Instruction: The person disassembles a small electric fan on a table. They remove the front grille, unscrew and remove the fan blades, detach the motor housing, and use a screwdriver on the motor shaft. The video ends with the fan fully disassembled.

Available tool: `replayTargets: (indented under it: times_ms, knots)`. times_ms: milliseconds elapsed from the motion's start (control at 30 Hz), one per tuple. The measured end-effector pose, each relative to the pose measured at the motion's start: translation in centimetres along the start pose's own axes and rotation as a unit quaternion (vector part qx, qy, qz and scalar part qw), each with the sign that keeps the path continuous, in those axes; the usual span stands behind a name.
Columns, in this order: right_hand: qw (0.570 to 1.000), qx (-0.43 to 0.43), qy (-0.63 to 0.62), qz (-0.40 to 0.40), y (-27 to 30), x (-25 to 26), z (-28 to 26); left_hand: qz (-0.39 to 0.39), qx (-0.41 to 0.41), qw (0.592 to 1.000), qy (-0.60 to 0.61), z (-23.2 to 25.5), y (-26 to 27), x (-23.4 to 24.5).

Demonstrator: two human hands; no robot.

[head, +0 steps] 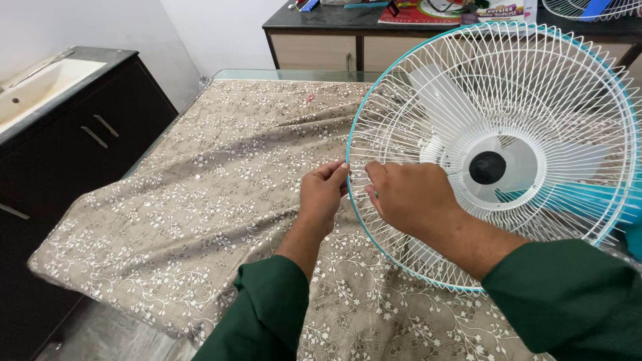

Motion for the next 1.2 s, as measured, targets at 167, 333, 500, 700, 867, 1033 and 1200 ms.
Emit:
replayTargets:
  times_ms: [167,333,500,700,867,1033,1200]
  knots:
    - [0.999,0.035,-0.003,0.028,-0.7,0.1,-0.3,-0.001,0.011,1.0,0.004,-0.2,0.0,0.1]
    - [0.999,0.044,0.008,-0.001,-1.6,-0.2,-0.1,-0.008,0.016,1.0,0.015,-0.1,0.0,0.1]
    - [0.998,0.059,0.022,-0.01,-2.8,-0.5,-0.1,-0.012,0.003,1.0,0.006,0.2,0.3,0.1]
    - [0.999,0.034,0.007,-0.041,-3.3,-0.6,0.6,-0.017,0.01,1.0,-0.02,0.3,0.2,-0.1]
    - [0.999,0.048,0.003,-0.008,-3.2,-0.1,0.5,-0.009,-0.012,0.999,-0.03,0.4,0.2,-0.3]
    - [0.998,0.047,0.025,-0.036,-3.3,0.1,0.5,0.017,-0.038,0.997,-0.064,-0.1,0.1,-0.5]
    - [0.997,0.043,0.035,-0.057,-2.9,0.4,0.6,-0.001,-0.041,0.999,-0.033,-0.9,-0.4,-0.5]
Point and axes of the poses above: each hand's wrist, its own y-axis away from the middle knuckle, its own x-axis out of the back of the hand, z = x × y, the point moved 5 cm from there along -y, towards the middle knuckle, and after that the axes turned 9 degrees about z, right-handed, at the moved point
